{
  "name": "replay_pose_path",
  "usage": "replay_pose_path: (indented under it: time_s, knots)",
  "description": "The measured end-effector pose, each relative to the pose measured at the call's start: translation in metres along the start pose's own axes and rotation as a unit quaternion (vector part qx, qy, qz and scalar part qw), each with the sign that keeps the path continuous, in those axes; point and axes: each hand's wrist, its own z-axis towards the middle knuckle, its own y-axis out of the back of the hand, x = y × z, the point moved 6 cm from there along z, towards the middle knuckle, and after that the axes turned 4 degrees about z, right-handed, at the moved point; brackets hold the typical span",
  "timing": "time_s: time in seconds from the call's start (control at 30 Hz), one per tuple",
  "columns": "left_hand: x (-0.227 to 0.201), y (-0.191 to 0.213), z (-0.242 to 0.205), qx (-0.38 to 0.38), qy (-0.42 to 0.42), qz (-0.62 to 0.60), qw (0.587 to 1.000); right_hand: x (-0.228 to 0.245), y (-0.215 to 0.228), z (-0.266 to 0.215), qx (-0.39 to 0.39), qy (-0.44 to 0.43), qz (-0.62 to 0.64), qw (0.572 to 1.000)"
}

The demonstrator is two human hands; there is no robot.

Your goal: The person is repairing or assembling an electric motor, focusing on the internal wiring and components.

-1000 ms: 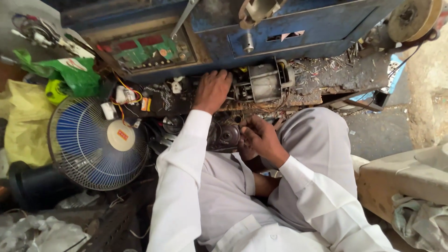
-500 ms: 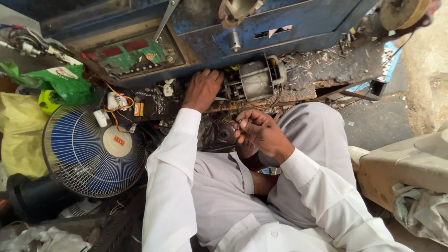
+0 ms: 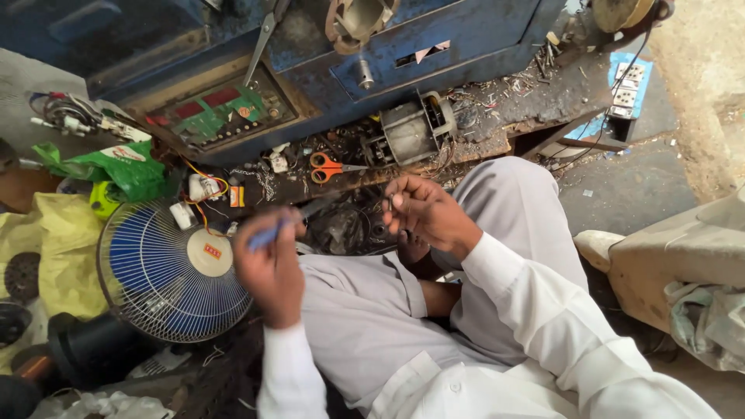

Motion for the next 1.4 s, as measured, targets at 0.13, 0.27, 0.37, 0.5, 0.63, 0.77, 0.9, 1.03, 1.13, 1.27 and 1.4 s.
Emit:
replay_pose_path:
  time_s: [0.13, 0.27, 0.37, 0.5, 0.63, 0.77, 0.9, 1.03, 1.13, 1.27, 1.4]
  knots:
    - [-0.088, 0.023, -0.052, -0.054, 0.037, -0.182, 0.981, 0.001, -0.081, -0.035, 0.047, -0.045, 0.100, 0.993]
    - [-0.144, 0.035, -0.055, -0.077, -0.045, -0.132, 0.987, 0.005, -0.132, -0.049, 0.116, -0.040, 0.098, 0.988]
    - [-0.167, 0.054, -0.052, -0.120, -0.110, -0.141, 0.977, 0.008, -0.150, -0.050, 0.172, -0.043, 0.114, 0.977]
    - [-0.185, 0.071, -0.042, -0.083, -0.156, -0.057, 0.983, 0.016, -0.160, -0.047, 0.207, -0.010, 0.126, 0.970]
    - [-0.195, 0.056, -0.040, -0.025, -0.128, -0.040, 0.991, 0.000, -0.133, -0.051, 0.176, -0.032, 0.187, 0.966]
    - [-0.195, 0.039, -0.037, -0.007, -0.100, -0.029, 0.995, 0.002, -0.125, -0.054, 0.179, -0.039, 0.211, 0.960]
    - [-0.196, 0.026, -0.032, -0.028, -0.118, -0.041, 0.992, 0.009, -0.118, -0.058, 0.186, -0.026, 0.219, 0.958]
    - [-0.200, 0.018, -0.028, -0.009, -0.127, -0.052, 0.990, 0.020, -0.117, -0.062, 0.176, -0.011, 0.212, 0.961]
    - [-0.204, 0.013, -0.029, -0.008, -0.124, -0.038, 0.992, 0.025, -0.118, -0.064, 0.180, 0.004, 0.203, 0.963]
    - [-0.206, 0.016, -0.029, 0.005, -0.126, -0.016, 0.992, 0.028, -0.115, -0.067, 0.168, 0.014, 0.176, 0.970]
    - [-0.206, 0.015, -0.032, 0.028, -0.143, -0.008, 0.989, 0.033, -0.114, -0.070, 0.152, 0.059, 0.111, 0.980]
